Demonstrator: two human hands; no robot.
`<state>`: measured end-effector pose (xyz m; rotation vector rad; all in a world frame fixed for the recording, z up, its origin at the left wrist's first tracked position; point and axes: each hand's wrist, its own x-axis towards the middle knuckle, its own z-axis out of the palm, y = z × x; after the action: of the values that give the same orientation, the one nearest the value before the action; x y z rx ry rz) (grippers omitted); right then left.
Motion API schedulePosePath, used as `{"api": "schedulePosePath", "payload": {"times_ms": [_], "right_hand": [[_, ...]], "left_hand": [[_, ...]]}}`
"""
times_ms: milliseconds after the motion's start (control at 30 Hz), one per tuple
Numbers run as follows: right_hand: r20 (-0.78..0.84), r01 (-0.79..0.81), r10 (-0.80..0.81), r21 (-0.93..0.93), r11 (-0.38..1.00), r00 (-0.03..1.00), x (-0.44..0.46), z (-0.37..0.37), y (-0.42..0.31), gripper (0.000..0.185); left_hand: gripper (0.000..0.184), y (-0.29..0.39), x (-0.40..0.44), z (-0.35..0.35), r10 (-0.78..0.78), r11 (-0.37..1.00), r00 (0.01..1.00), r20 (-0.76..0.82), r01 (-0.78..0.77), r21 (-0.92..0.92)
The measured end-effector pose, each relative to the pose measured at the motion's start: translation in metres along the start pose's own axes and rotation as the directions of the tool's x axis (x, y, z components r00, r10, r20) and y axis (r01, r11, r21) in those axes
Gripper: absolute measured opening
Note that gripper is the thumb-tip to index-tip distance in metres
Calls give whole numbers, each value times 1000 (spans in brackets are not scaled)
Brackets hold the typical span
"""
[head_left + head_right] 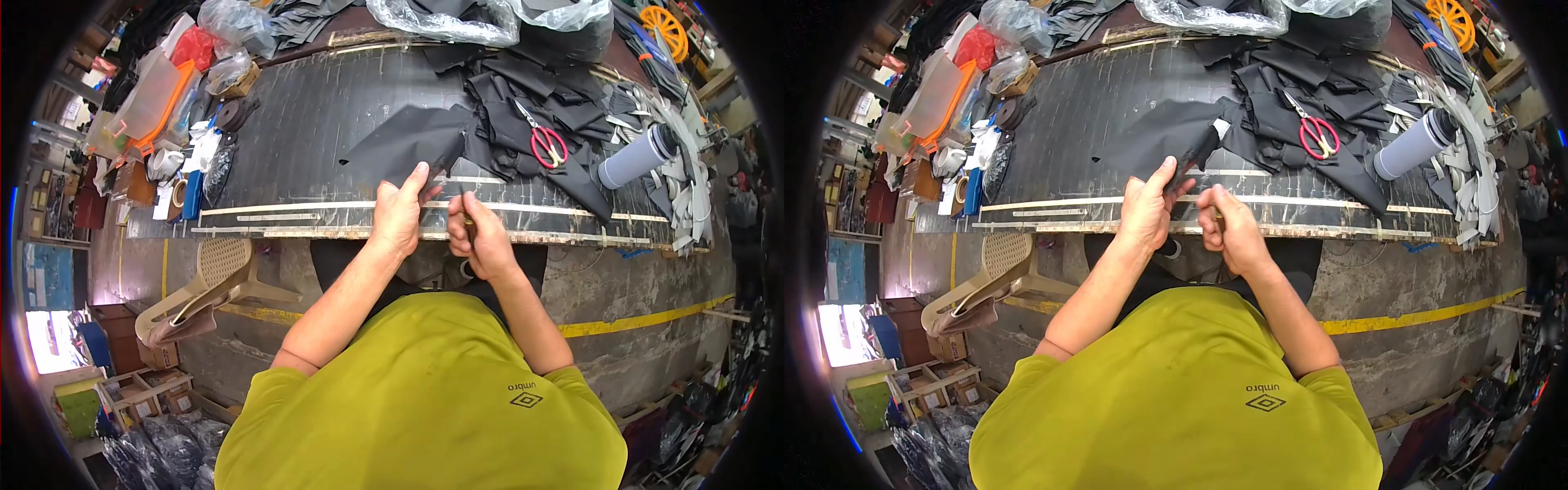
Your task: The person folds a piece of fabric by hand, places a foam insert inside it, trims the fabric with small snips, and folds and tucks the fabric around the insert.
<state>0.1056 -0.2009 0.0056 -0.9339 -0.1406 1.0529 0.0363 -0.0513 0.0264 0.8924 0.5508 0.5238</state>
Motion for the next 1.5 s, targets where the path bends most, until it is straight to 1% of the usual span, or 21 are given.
{"api": "schedulePosePath", "payload": {"times_ms": [33, 133, 267, 367, 467, 567, 667, 767, 867, 967, 1033, 1100, 1267, 1367, 1433, 1500], "right_hand": [[49, -32, 30, 54, 998, 998, 2, 2, 0, 38], [120, -41, 32, 75, 996, 992, 12, 3, -3, 40], [96, -65, 54, 120, 991, 994, 15, 8, -4, 39], [86, -68, 56, 134, 989, 995, 17, 8, -2, 39], [84, -51, 39, 146, 988, 996, 17, 9, -3, 40], [82, -31, 19, 148, 988, 996, 18, 9, -4, 40], [84, -26, 12, 172, 985, 996, 18, 8, -3, 40], [70, -17, 5, 178, 984, 998, 18, 8, -2, 39], [52, -1, -8, 167, 986, 999, 18, 9, -1, 39], [30, 22, -26, 143, 989, 999, 16, 12, 0, 39], [21, 27, -30, 122, 992, 999, 16, 12, 1, 39], [20, 31, -34, 105, 994, 999, 15, 11, 1, 40], [19, 49, -50, 87, 995, 999, 13, 13, 2, 40], [24, 60, -62, 77, 995, 998, 13, 12, 5, 40], [37, 63, -65, 60, 996, 997, 13, 12, 5, 40], [44, 58, -61, 70, 996, 997, 11, 14, 2, 40]], "left_hand": [[27, -3, 0, 2, -11, 999, 1000, 8, 11, -46], [29, -3, -6, 10, -44, 988, 998, 54, 52, -144], [36, -7, -6, 5, -52, 977, 982, 180, 87, -193], [42, -6, -10, 11, -106, 970, 989, 105, 126, -210], [46, -8, -9, 4, -120, 969, 975, 187, 156, -191], [48, -16, -13, 6, -123, 966, 973, 195, 162, -200], [46, -26, -11, 0, -131, 960, 967, 220, 180, -216], [50, -20, -18, 15, -87, 973, 986, 140, 114, -200], [50, -24, -19, 14, -95, 974, 987, 128, 119, -193], [38, -31, -16, 1, -82, 936, 966, 243, 158, -316], [37, -30, -19, 6, -109, 938, 980, 164, 156, -311], [36, -31, -19, 6, -115, 939, 985, 131, 151, -310], [36, -35, -18, 1, -97, 936, 982, 164, 146, -319], [37, -33, -20, 5, -86, 938, 989, 122, 121, -324], [37, -32, -21, 4, -111, 930, 984, 141, 153, -334], [38, -31, -20, -2, -115, 921, 969, 220, 186, -341]]}}
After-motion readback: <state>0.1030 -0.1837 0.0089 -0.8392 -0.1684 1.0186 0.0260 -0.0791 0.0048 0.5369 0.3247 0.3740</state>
